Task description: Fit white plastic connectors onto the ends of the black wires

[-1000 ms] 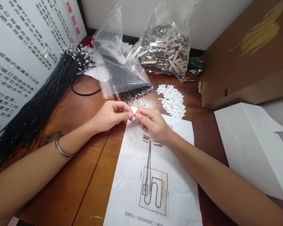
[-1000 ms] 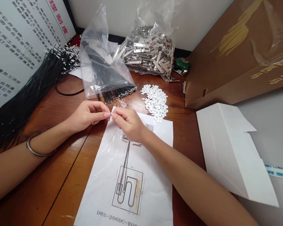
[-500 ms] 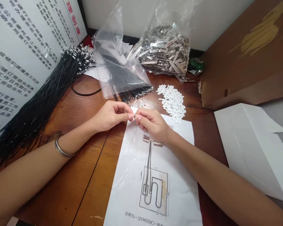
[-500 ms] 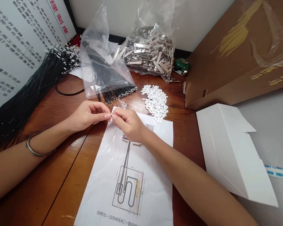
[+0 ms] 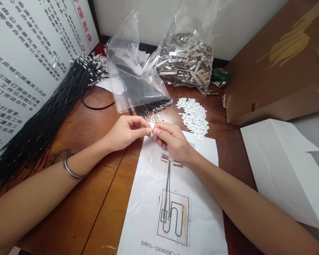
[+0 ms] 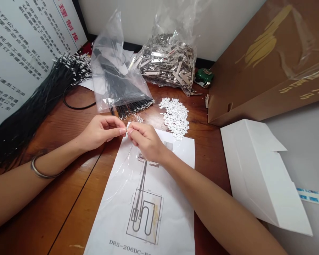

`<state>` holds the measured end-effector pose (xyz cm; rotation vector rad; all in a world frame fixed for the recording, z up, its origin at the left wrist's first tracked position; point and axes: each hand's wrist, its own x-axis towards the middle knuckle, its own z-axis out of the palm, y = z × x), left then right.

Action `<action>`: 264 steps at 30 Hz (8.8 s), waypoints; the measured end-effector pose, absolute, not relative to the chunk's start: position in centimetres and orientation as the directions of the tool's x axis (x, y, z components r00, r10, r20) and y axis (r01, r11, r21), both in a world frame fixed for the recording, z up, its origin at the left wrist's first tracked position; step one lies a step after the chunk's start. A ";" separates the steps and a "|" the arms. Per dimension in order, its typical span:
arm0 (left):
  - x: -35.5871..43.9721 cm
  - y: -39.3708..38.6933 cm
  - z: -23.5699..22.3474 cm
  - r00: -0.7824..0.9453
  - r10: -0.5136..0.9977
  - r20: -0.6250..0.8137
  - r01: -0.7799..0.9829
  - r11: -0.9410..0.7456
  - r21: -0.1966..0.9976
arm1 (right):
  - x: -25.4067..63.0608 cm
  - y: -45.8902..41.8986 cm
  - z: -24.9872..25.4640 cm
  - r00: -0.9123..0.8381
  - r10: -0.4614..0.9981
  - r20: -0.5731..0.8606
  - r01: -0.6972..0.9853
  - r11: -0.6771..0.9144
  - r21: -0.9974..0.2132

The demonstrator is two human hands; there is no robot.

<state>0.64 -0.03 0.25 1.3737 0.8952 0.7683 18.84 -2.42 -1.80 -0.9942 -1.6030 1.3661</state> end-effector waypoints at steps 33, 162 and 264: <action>0.5 0.0 0.2 0.506 0.862 -0.031 0.043 0.011 0.999 | 19.0 -2.6 -2.6 -0.363 0.906 0.217 0.075 0.260 -0.963; 0.5 -0.1 -0.4 0.528 0.847 -0.065 0.161 -0.025 0.987 | 18.5 -2.5 -2.4 -0.195 0.954 0.229 0.112 0.254 -0.961; -0.7 -0.2 -0.8 0.718 0.626 0.303 0.217 -0.615 0.758 | 19.2 -1.2 -2.6 -0.235 0.970 0.056 -0.137 0.024 -0.990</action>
